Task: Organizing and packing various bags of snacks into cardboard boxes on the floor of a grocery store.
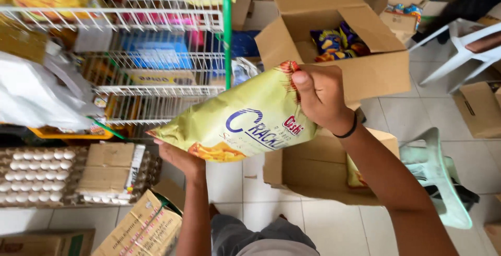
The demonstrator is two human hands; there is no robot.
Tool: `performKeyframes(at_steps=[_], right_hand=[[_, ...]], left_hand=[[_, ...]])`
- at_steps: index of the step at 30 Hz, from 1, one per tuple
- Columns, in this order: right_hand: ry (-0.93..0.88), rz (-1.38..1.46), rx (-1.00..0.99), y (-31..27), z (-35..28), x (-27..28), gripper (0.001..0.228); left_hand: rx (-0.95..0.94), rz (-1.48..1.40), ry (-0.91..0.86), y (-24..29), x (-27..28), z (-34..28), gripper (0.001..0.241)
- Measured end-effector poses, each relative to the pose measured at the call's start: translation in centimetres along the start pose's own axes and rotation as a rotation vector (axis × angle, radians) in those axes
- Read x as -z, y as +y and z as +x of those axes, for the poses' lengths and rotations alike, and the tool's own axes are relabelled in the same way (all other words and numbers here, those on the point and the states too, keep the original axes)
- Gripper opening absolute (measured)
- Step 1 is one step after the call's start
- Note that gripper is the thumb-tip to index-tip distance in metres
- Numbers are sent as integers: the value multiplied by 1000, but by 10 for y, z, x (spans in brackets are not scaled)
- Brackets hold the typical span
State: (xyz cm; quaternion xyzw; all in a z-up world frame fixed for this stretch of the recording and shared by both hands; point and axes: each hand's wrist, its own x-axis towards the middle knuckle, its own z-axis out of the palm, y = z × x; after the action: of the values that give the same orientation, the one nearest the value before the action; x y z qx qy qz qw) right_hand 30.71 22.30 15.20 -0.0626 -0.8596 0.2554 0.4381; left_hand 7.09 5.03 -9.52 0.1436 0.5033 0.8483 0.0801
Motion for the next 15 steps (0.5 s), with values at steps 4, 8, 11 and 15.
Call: performKeyframes(at_steps=[4,8,11,15], right_hand=[[165,13,-49,-16,31,-35,53],[90,247,-126,-10,36,-61,55],[62,47,-275,15,10,-92,50],[48,28,-315,5,33,-101,52]], left_hand=[[-137,-213,141,19,19,36,57],[-166,-278,168,73,18,68,56],[-84,-272,197,93,16,89,54],[-134,-138,208,64,30,116,56]])
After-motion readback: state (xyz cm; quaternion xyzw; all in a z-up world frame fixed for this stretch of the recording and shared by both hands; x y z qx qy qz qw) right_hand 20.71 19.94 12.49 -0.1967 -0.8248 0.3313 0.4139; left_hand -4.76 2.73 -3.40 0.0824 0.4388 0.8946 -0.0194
